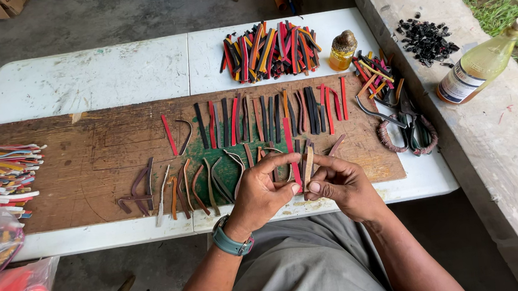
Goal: The person sits at a table and repeatedly picks up thin colored strips, aligns them, and places them back on a wooden board. The person handles the strips one at a time, occasionally adjusting their position on the board.
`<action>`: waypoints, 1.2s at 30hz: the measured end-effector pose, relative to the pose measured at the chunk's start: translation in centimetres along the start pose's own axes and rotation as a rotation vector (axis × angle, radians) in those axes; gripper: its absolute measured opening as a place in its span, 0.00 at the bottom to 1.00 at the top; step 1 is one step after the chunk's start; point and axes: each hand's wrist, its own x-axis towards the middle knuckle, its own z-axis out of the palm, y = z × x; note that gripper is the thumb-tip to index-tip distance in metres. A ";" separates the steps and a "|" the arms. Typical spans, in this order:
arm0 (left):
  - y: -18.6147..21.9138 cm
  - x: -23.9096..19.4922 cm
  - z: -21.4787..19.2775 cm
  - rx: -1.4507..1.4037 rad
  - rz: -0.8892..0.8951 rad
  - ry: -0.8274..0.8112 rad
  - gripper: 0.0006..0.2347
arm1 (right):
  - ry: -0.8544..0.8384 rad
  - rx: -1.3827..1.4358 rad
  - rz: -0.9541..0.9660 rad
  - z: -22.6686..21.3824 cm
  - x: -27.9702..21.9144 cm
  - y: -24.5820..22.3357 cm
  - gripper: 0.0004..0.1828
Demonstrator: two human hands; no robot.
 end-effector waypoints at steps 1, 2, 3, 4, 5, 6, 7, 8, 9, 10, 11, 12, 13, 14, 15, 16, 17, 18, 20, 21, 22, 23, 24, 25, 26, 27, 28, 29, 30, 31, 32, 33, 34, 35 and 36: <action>0.0 0.0 0.0 -0.003 -0.004 0.002 0.21 | -0.002 -0.002 -0.010 0.0 0.0 0.0 0.32; 0.1 0.1 0.1 0.008 0.006 -0.003 0.21 | -0.003 -0.004 -0.019 0.0 0.0 -0.1 0.32; 0.0 0.1 0.1 0.020 0.017 -0.008 0.21 | -0.003 -0.006 -0.028 0.0 0.0 -0.1 0.32; 0.0 0.1 0.2 0.031 0.028 -0.013 0.21 | 0.000 -0.014 -0.018 0.0 0.0 -0.1 0.32; -0.1 0.1 0.2 0.022 0.010 -0.009 0.21 | 0.003 -0.022 -0.007 0.0 0.0 -0.1 0.32; -0.1 0.1 0.1 0.013 -0.006 -0.004 0.21 | 0.005 -0.029 0.004 0.1 0.1 -0.1 0.32; -0.2 0.1 0.0 0.004 -0.023 0.001 0.21 | 0.006 -0.035 0.007 0.2 0.1 -0.1 0.32; -0.3 0.0 0.0 0.005 -0.009 -0.004 0.21 | 0.007 -0.042 0.011 0.2 0.1 -0.1 0.32; -0.4 0.0 0.0 0.005 0.005 -0.009 0.21 | 0.008 -0.048 0.014 0.2 0.1 -0.1 0.32; -0.4 0.0 0.0 0.006 0.020 -0.015 0.21 | 0.004 -0.051 0.008 0.2 0.0 -0.1 0.31; -0.4 0.0 0.0 0.011 0.019 -0.013 0.21 | 0.001 -0.054 0.003 0.1 0.0 0.0 0.31; -0.4 0.0 0.0 0.018 0.017 -0.012 0.21 | -0.003 -0.056 -0.003 0.1 -0.1 0.0 0.31; -0.4 0.0 0.0 0.024 0.016 -0.011 0.21 | -0.002 -0.057 -0.014 0.0 -0.1 0.1 0.31; -0.4 0.0 0.1 0.031 0.008 -0.005 0.21 | -0.002 -0.058 -0.025 0.0 0.0 0.3 0.31; -0.3 0.0 0.1 0.039 0.000 0.002 0.21 | -0.001 -0.058 -0.035 0.0 0.0 0.4 0.31; -0.3 0.0 0.2 0.047 -0.007 0.008 0.21 | -0.001 -0.074 -0.045 -0.1 0.1 0.5 0.31; -0.2 -0.1 0.4 0.071 0.006 0.016 0.21 | -0.001 -0.089 -0.054 -0.1 0.1 0.7 0.31; -0.1 -0.1 0.5 0.094 0.018 0.024 0.21 | 0.000 -0.105 -0.064 0.0 0.1 0.8 0.31; 0.0 -0.3 0.7 0.154 0.016 0.040 0.20 | 0.015 -0.105 -0.049 0.0 0.1 0.9 0.31; 0.0 -0.4 0.8 0.190 0.001 0.046 0.20 | 0.023 -0.105 -0.041 0.1 0.0 1.0 0.31; 0.0 -0.4 0.8 0.227 -0.013 0.053 0.20 | 0.017 -0.119 -0.048 0.2 0.0 0.9 0.31; 0.0 -0.5 0.7 0.230 -0.006 0.045 0.20 | 0.011 -0.132 -0.055 0.2 -0.2 0.9 0.31; 0.0 -0.5 0.7 0.233 0.000 0.037 0.20 | 0.005 -0.145 -0.062 0.3 -0.2 0.8 0.31; 0.0 -0.5 0.7 0.236 0.007 0.028 0.20 | 0.005 -0.149 -0.060 0.4 -0.3 0.7 0.31; 0.0 -0.4 0.6 0.210 0.012 0.026 0.20 | 0.005 -0.154 -0.059 0.5 -0.3 0.6 0.32; 0.0 -0.4 0.6 0.184 0.018 0.024 0.20 | 0.005 -0.159 -0.058 0.6 -0.3 0.5 0.32; 0.0 -0.4 0.7 0.158 0.023 0.022 0.19 | 0.011 -0.178 -0.063 0.7 -0.3 0.5 0.32; 0.0 -0.3 0.7 0.203 -0.027 0.041 0.19 | 0.017 -0.197 -0.068 0.9 -0.2 0.5 0.31; 0.0 -0.3 0.7 0.248 -0.078 0.061 0.19 | 0.022 -0.216 -0.073 1.0 -0.2 0.6 0.31; 0.0 -0.3 0.6 0.294 -0.128 0.081 0.19 | 0.035 -0.247 -0.049 1.1 -0.3 0.6 0.31; 0.1 -0.3 0.5 0.302 -0.143 0.074 0.19 | 0.047 -0.279 -0.027 1.2 -0.1 0.5 0.32; 0.2 -0.2 0.3 0.311 -0.157 0.067 0.19 | 0.059 -0.311 -0.005 1.2 0.0 0.5 0.32; 0.2 -0.1 0.2 0.320 -0.172 0.059 0.19 | 0.038 -0.249 -0.007 1.1 0.1 0.4 0.31; 0.2 -0.1 -0.1 0.320 -0.122 0.030 0.19 | 0.016 -0.187 -0.008 0.9 0.2 0.3 0.29; 0.1 -0.2 -0.3 0.318 -0.076 0.000 0.18 | -0.004 -0.123 -0.005 0.7 0.2 0.2 0.28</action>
